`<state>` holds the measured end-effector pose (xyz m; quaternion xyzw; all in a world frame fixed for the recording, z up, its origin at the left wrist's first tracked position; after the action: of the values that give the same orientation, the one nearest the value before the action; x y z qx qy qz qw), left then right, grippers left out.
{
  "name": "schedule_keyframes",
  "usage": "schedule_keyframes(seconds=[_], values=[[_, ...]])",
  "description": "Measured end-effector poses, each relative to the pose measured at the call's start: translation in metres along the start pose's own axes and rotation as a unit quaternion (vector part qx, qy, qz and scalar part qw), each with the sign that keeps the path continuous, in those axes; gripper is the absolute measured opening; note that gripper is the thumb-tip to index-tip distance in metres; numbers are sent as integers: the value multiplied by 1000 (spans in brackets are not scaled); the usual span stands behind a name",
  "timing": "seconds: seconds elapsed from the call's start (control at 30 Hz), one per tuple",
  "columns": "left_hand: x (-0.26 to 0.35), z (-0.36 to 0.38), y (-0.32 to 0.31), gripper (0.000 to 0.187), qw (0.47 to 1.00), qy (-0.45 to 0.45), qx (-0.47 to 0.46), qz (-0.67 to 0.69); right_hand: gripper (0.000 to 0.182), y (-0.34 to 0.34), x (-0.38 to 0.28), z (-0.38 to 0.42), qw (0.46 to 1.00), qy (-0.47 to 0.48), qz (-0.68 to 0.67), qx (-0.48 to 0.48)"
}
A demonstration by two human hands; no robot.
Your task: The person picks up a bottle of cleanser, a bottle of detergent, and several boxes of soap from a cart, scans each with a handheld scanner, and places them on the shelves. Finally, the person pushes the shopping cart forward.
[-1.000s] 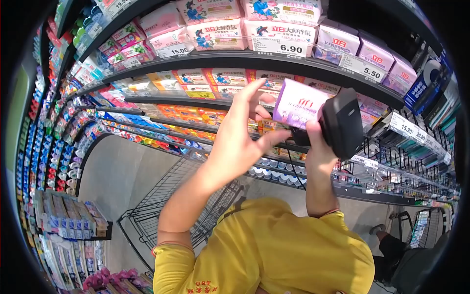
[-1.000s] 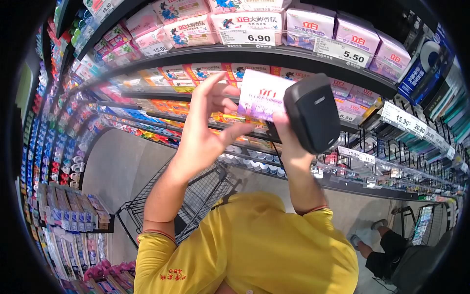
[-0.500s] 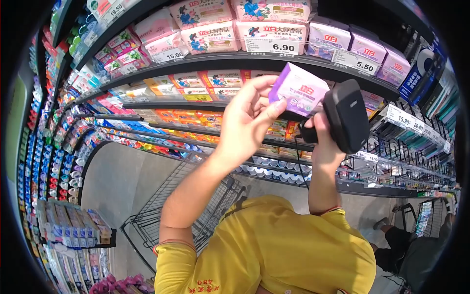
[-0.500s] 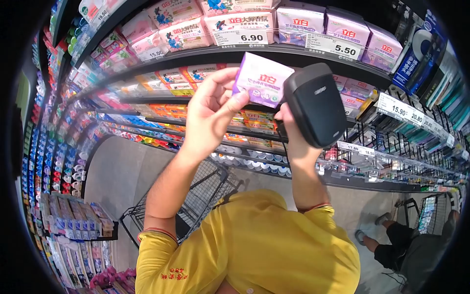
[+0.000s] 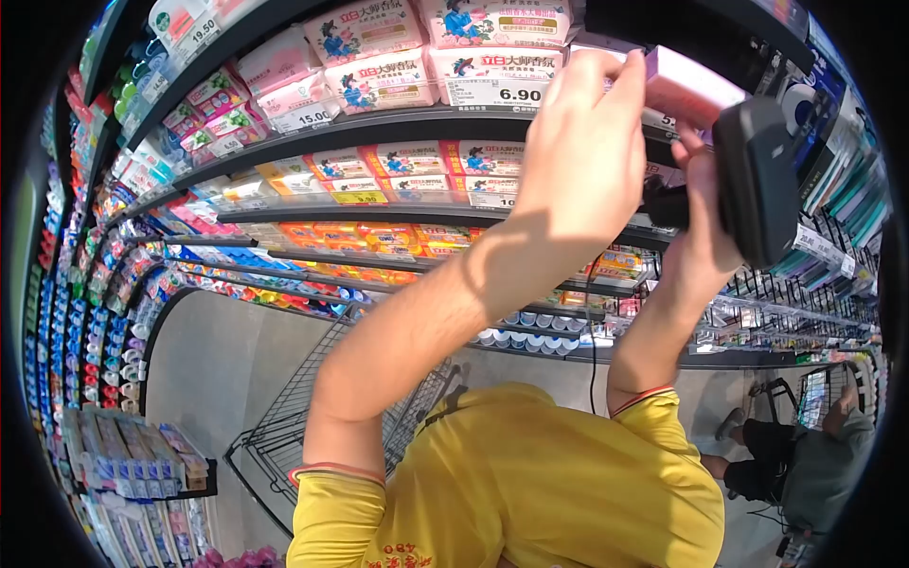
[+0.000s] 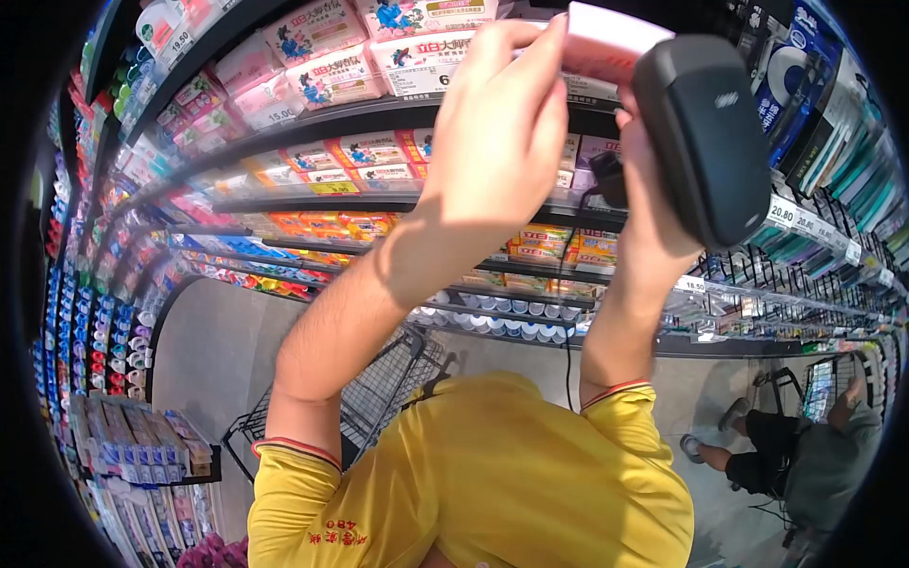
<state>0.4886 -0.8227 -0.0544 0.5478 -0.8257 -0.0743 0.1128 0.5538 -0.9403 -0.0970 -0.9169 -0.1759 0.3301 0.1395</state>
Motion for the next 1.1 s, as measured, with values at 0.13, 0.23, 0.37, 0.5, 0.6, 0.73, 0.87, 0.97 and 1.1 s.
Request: schedule_keyframes(seconds=[0.13, 0.23, 0.37, 0.5, 0.6, 0.73, 0.87, 0.97, 1.1], values=[[-4, -19, -16, 43, 987, 95, -44, 121, 28, 3, 5, -33, 998, -31, -12, -55], [-12, -31, -25, 45, 983, 127, -72, 114, 29, 6, 12, -44, 995, -59, -37, -76], [-18, -42, -34, 36, 956, 198, -174, 131, 27, 7, 21, -59, 991, -62, -28, -118], [-25, -48, -40, 32, 955, 189, -186, 131, 26, 7, 22, -64, 989, -80, -40, -121], [-25, -52, -42, 33, 931, 238, -215, 175, 28, 5, 19, -62, 991, -86, -8, -106], [-23, -50, -37, 32, 894, 297, -260, 212, 28, 2, 21, -63, 984, -118, -26, -127], [-23, -45, -41, 34, 870, 326, -269, 253, 27, 2, 24, -65, 984, -125, -22, -128], [-25, -38, -45, 34, 862, 321, -261, 293, 29, 2, 24, -63, 984, -122, -21, -125], [-25, -36, -44, 26, 859, 329, -261, 293, 33, 4, 31, -63, 982, -139, -18, -125]])
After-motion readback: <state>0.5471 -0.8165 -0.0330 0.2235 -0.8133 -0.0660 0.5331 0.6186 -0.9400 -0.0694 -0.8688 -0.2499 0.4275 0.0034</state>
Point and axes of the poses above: each hand's wrist, its own z-axis away from the middle knuckle, its own y-axis out of the back of the hand, x = y × z, the point moved 5 cm from there along -z, towards the middle knuckle, and after that the axes turned 8 degrees about z, right-handed, at the moved point
